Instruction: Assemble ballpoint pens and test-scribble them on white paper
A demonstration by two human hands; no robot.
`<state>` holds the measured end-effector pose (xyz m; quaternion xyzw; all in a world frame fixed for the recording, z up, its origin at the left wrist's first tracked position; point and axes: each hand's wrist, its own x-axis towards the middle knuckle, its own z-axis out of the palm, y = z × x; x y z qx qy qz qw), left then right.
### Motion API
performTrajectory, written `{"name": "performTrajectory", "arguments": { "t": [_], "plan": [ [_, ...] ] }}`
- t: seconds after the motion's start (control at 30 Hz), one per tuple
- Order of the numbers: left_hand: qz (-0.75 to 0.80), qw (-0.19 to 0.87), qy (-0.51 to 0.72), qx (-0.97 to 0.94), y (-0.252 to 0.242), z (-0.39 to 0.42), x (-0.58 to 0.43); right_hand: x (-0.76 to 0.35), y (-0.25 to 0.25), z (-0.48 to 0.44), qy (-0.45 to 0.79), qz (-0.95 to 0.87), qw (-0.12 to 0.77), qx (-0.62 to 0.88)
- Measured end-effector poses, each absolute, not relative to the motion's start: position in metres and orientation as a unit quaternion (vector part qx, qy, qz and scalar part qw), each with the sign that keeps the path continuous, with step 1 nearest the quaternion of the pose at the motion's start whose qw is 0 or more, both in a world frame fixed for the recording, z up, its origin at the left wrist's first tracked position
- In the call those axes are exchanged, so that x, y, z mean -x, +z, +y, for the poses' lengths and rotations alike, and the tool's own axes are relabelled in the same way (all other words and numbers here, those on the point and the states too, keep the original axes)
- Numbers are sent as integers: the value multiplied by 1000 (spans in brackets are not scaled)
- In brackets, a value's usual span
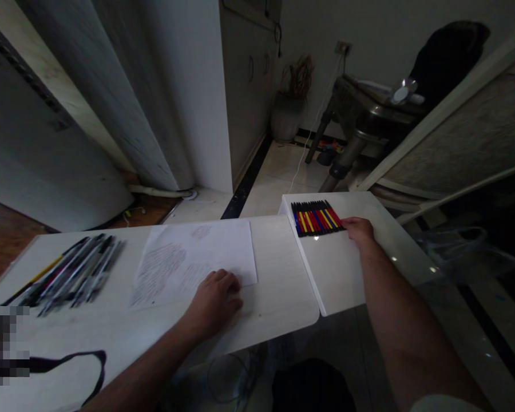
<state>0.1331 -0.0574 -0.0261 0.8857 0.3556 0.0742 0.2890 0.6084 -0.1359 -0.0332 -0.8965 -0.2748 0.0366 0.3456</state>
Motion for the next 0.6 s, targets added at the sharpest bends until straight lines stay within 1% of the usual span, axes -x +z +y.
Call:
{"name": "performTrajectory", "arguments": {
  "t": [0.23, 0.6],
  "plan": [
    [360, 288, 73, -884, -25, -58, -134, -608, -33, -135, 57, -238, 365, 898],
    [364, 298, 74, -879, -21, -59, -134, -609, -31, -137, 75, -230, 368, 898]
  ]
}}
